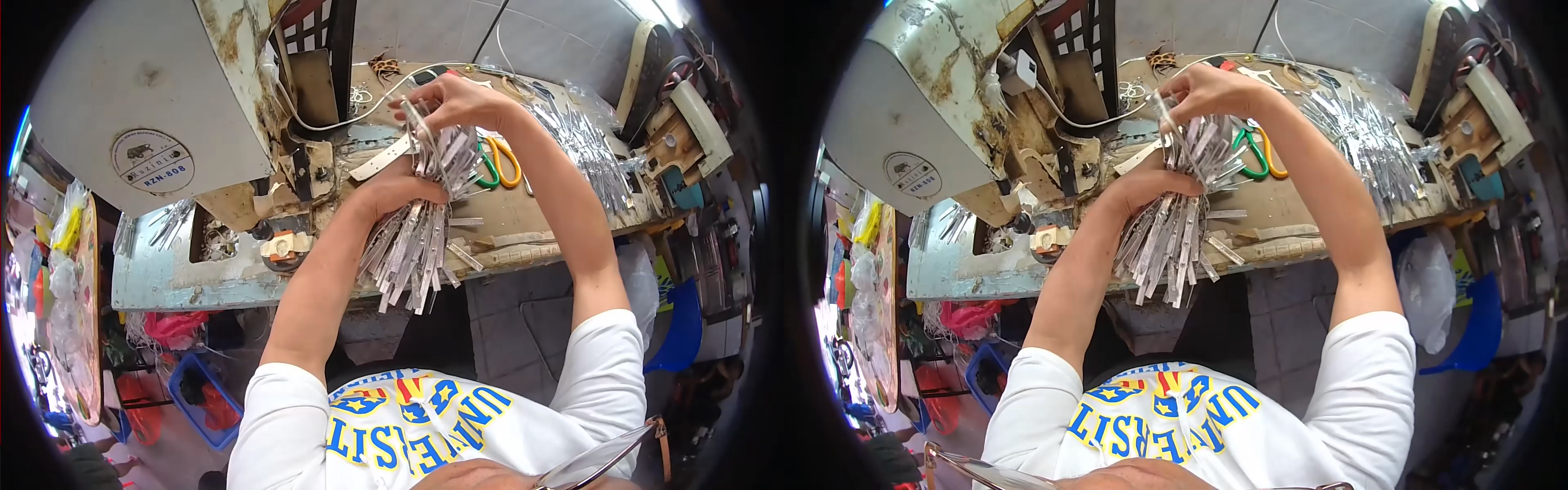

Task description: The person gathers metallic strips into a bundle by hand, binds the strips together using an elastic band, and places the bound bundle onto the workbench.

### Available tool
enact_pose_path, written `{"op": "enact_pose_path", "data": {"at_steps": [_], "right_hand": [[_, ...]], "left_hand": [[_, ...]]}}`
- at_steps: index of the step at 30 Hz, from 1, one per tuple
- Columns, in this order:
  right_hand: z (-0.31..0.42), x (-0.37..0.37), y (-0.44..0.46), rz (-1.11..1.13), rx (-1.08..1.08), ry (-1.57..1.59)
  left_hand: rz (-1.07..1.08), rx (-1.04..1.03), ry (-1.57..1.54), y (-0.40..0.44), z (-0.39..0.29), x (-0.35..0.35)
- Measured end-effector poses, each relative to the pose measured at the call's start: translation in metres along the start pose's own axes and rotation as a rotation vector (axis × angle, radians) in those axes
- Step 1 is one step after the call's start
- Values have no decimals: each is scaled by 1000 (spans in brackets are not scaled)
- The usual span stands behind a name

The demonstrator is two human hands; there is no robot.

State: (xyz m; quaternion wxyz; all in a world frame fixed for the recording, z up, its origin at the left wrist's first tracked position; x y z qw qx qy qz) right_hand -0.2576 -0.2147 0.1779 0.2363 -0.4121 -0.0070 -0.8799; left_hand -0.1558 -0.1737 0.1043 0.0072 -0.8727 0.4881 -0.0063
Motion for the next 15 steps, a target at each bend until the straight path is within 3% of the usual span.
{"op": "enact_pose_path", "data": {"at_steps": [3, 4, 7, 10, 13, 15], "right_hand": [[15, -14, 7, 137, 59, -162], [28, -16, 7, 209, 48, -263], [48, -32, 5, 347, 87, -319], [70, -57, 7, 523, 120, -480], [91, -72, 1, 496, 115, -765], [85, -68, 2, 482, 123, -671]], "left_hand": [[68, 106, 232, 8, 12, 6], [52, 229, 377, 14, 22, 9], [120, 293, 183, 4, 18, 1], [100, 214, 311, 7, 24, 4], [94, 80, 546, 16, 23, 8], [81, -4, 709, 18, 23, 7]]}}
Point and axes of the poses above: each hand's wrist, its own y-axis towards the middle knuckle, its own x-axis out of the back of the hand, z = x × y, the point moved 6 cm from there along y, towards the middle knuckle, and after that the axes turned 4 degrees about z, right-handed, at the moved point
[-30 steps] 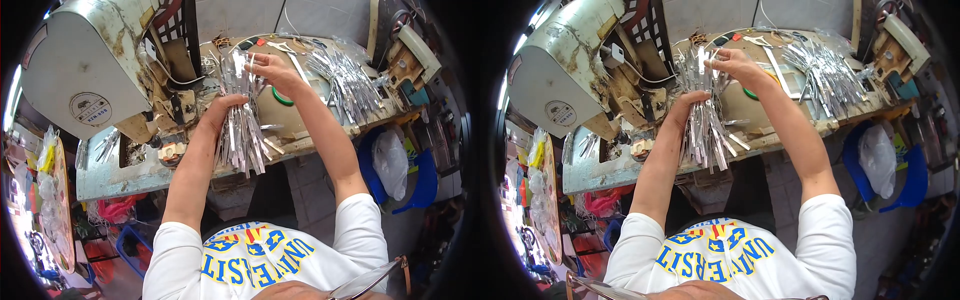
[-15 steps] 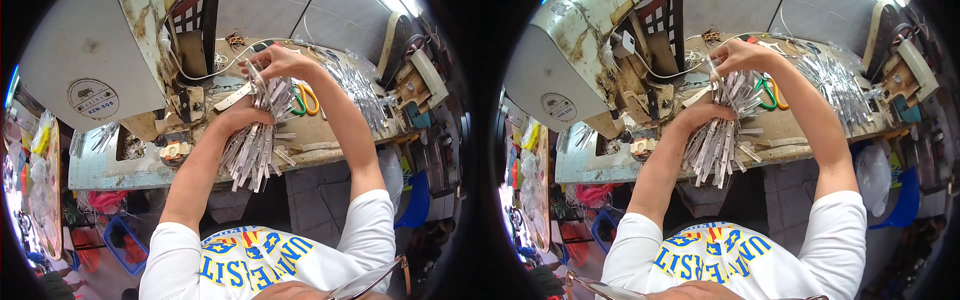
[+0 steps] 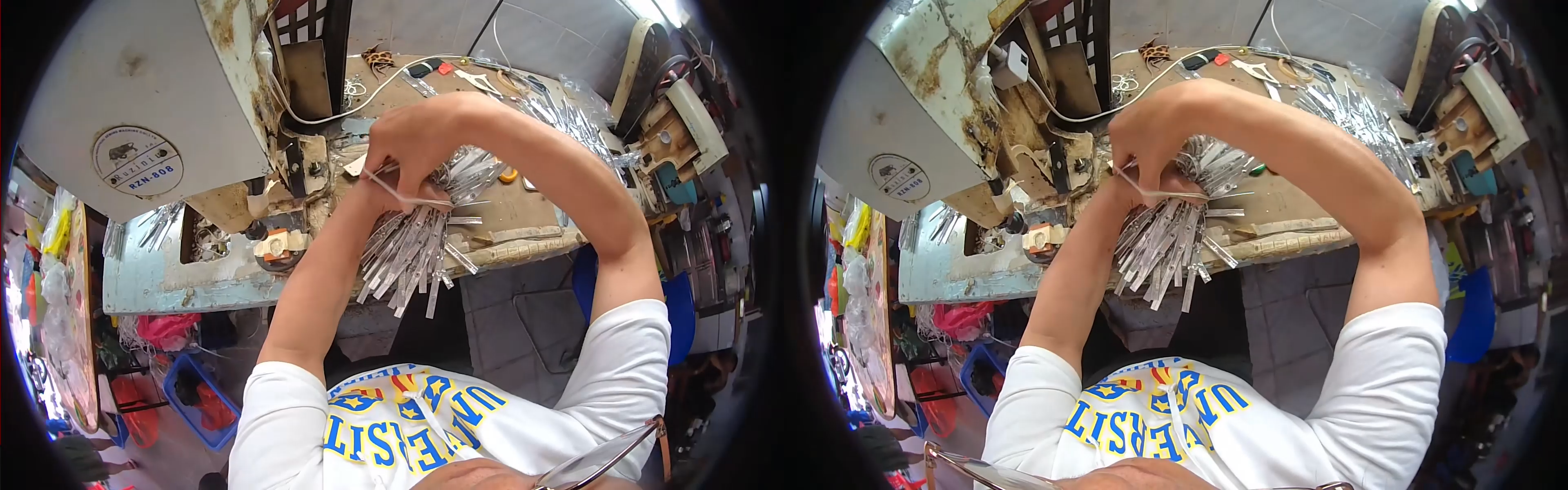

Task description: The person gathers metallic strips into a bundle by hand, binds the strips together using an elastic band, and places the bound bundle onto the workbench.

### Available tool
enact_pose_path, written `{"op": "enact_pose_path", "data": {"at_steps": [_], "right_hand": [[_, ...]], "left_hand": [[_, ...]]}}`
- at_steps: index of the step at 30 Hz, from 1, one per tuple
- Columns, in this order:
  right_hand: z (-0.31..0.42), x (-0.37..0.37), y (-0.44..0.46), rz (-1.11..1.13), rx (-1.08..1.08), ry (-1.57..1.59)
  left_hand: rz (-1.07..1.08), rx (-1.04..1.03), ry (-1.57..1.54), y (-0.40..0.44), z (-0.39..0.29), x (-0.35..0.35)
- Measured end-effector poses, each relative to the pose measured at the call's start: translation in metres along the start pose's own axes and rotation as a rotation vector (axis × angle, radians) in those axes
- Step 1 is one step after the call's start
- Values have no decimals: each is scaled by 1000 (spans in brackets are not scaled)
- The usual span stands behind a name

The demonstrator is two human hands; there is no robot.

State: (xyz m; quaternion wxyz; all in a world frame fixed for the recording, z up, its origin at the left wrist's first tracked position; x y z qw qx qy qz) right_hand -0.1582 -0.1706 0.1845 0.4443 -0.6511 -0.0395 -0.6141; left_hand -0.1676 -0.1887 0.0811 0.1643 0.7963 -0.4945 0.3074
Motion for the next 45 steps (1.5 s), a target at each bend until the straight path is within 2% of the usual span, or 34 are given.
{"op": "enact_pose_path", "data": {"at_steps": [2, 3, 6, 10, 13, 16, 19, 25, 28, 34, 37, 40, 41, 44, 45], "right_hand": [[-36, -7, 4, -49, 11, 168], [-38, -9, 5, -48, 83, 255], [-47, -25, 7, 12, 24, 361], [-28, -17, 4, 24, -15, 134], [-33, -13, 2, -74, -21, 261], [-39, -17, -6, -181, -37, 375], [-41, -19, -18, -298, -90, 391], [-38, -22, -29, -382, -141, 351], [-41, -25, -33, -439, -140, 411], [-44, -25, -50, -706, -202, 429], [-51, -29, -59, -724, -342, 345], [-63, -34, -62, -800, -309, 387], [-69, -36, -63, -797, -302, 442], [-60, -31, -99, -1258, -293, 337], [-52, -32, -118, -1539, -183, 85]], "left_hand": [[-19, -40, 60, 1, 1, -2], [-23, -53, 59, 1, -1, -3], [42, -119, -94, -1, -6, -5], [37, -92, -174, -12, -18, 0], [-45, -92, -104, -8, -13, 2], [-10, -45, -257, -5, -4, -4], [39, 7, -367, -10, -6, -3], [-31, -78, -462, -7, -2, -4], [-11, 17, -450, -9, -3, -4], [-30, 55, -494, -5, -7, -2], [98, 85, -494, -8, -16, -2], [63, -10, -601, -14, -30, 4], [-48, 19, -550, -22, -32, 10], [55, 29, -970, -18, -20, -1], [39, 94, -1040, -19, -14, -2]]}}
Point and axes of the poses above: each hand's wrist, its own y-axis towards the middle knuckle, its own x-axis out of the back of the hand, z = x × y, the point moved 6 cm from there along y, towards the middle knuckle, and after that the axes turned 4 degrees about z, right-handed, at the moved point
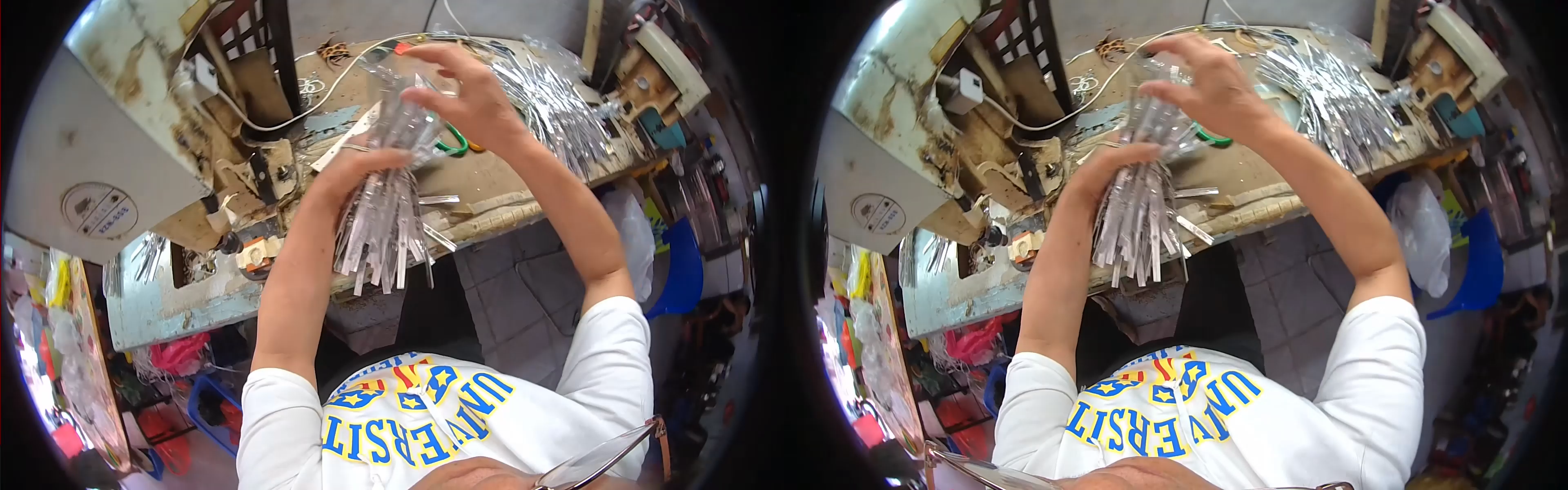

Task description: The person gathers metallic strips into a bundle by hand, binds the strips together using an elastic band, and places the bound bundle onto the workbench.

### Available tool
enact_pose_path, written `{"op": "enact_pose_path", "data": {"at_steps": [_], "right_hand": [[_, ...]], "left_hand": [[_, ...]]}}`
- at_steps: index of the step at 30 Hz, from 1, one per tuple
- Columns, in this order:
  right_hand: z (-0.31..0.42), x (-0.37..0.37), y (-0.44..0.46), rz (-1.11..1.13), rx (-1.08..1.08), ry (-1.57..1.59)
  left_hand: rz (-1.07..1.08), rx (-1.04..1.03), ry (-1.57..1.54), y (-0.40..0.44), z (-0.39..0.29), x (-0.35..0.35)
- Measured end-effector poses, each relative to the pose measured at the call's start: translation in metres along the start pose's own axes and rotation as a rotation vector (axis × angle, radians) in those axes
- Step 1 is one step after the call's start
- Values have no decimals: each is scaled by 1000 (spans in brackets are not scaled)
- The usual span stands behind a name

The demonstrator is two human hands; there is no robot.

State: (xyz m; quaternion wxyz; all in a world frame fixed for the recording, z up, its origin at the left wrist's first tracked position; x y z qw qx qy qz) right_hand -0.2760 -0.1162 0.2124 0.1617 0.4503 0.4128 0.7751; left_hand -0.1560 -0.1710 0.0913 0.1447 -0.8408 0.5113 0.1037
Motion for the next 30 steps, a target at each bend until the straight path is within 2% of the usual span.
{"op": "enact_pose_path", "data": {"at_steps": [3, 5, 8, 11, 14, 17, 18, 21, 24, 27, 30], "right_hand": [[-11, 31, -50, -153, -403, 148], [-24, 14, -93, 48, -741, 421], [-25, -24, -126, 316, -982, 616], [-25, -50, -119, 204, -1059, 795], [-23, -75, -110, 246, -1065, 843], [-22, -91, -106, -54, -1141, 1136], [-18, -95, -100, -42, -1042, 1421], [-19, -91, -101, -163, -1002, 1579], [-19, -85, -101, -258, -1005, 1514], [-24, -84, -104, -354, -1040, 1458], [-29, -85, -105, -493, -1028, 1468]], "left_hand": [[-64, 167, -302, -1, 14, 10], [-121, 86, -357, 1, 12, 9], [-75, 8, -397, 4, 10, 4], [-74, -145, -418, 11, 5, 2], [-71, -158, -319, 8, 3, -2], [-124, -102, -195, 8, 8, -2], [-158, -69, -156, 11, 11, -4], [-208, -67, -66, 23, 19, -1], [-230, -82, 3, 28, 16, -6], [-249, -55, -36, 25, 21, -5], [-182, -121, -142, 18, 19, -13]]}}
Point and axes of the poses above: each hand's wrist, its own y-axis towards the middle knuckle, its own x-axis out of the back of the hand, z = x × y, the point moved 6 cm from there along y, towards the middle knuckle, and after that the axes turned 4 degrees about z, right-handed, at the moved point
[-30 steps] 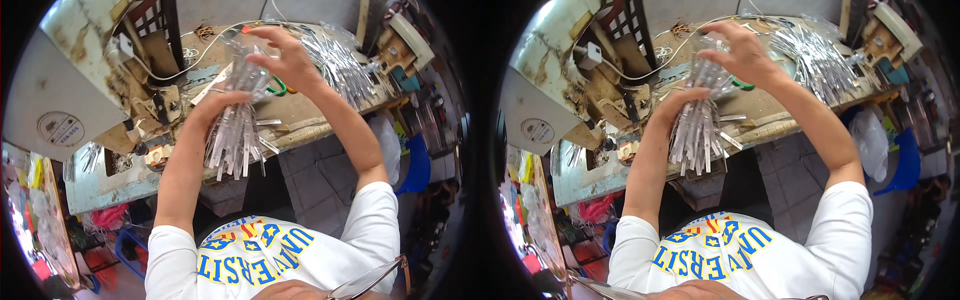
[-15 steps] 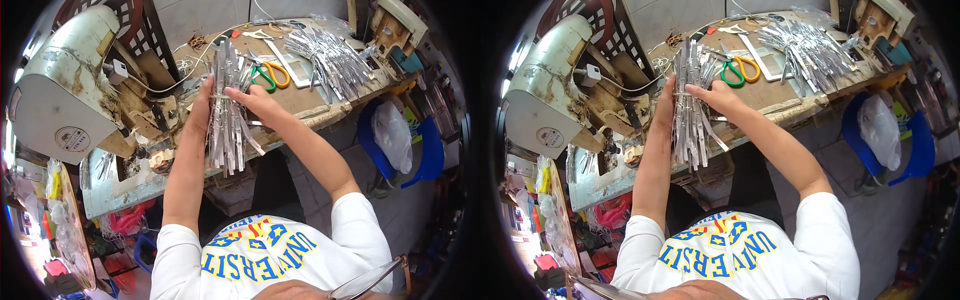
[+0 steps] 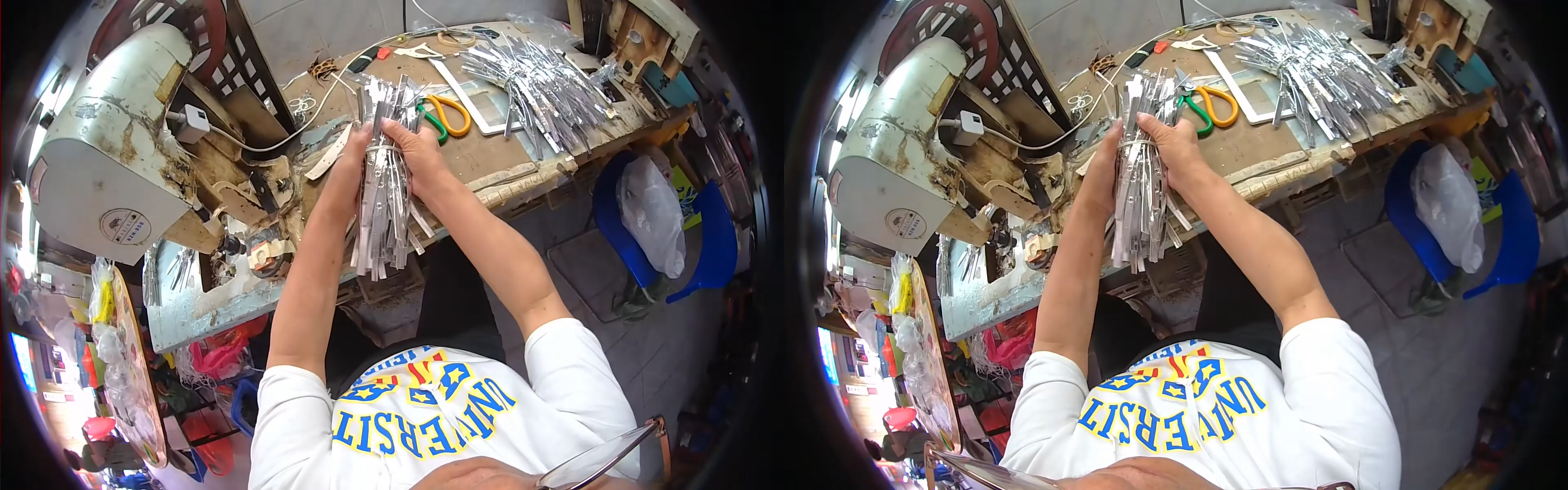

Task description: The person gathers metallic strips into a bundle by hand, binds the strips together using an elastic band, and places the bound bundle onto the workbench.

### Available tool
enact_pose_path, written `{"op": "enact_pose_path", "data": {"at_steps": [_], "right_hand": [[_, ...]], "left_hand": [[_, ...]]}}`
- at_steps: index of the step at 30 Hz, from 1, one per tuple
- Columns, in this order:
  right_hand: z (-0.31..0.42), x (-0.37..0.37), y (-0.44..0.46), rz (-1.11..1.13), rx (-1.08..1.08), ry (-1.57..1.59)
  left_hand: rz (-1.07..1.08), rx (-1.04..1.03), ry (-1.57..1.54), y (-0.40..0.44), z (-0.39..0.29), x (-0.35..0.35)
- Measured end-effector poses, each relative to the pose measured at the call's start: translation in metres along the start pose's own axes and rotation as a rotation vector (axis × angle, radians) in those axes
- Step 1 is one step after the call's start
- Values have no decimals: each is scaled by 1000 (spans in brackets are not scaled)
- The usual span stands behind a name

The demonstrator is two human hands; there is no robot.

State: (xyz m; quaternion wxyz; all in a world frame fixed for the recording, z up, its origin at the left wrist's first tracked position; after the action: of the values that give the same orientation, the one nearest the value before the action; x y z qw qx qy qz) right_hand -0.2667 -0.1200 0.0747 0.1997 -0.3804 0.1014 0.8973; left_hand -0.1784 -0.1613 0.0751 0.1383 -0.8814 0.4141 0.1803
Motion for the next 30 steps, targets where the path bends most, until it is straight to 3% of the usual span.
{"op": "enact_pose_path", "data": {"at_steps": [3, 6, 11, 14, 17, 21, 24, 28, 30], "right_hand": [[-1, 3, 3, 38, 14, 19], [1, 3, 9, 174, -78, -21], [15, -2, 3, 175, -56, -194], [19, 0, 5, 231, -33, -241], [15, 9, 15, -12, -54, -447], [13, 13, 16, -93, 83, -204], [13, 17, 17, -149, 131, -81], [10, 25, 25, -180, 124, -7], [11, 21, 22, -208, 116, -42]], "left_hand": [[30, -7, -82, -16, -14, -13], [-32, 66, 116, -10, -12, -2], [-3, 66, 561, 0, -16, -3], [-20, -117, 782, 0, -22, -2], [50, -320, 986, 14, -11, -3], [166, -376, 1075, 1, -25, -33], [68, -354, 1030, -1, -13, -15], [410, -153, 357, -31, -31, -24], [383, -40, 274, -30, -30, -18]]}}
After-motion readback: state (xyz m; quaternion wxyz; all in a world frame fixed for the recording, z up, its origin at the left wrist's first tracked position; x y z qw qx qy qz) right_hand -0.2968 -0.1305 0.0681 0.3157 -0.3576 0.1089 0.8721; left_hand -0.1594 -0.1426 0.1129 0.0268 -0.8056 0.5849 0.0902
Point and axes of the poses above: each hand's wrist, its own y-axis towards the middle knuckle, its own x-axis out of the back of the hand, z = x × y, the point moved 6 cm from there along y, towards the middle knuckle, and after that the axes turned 4 degrees about z, right-handed, at the moved point
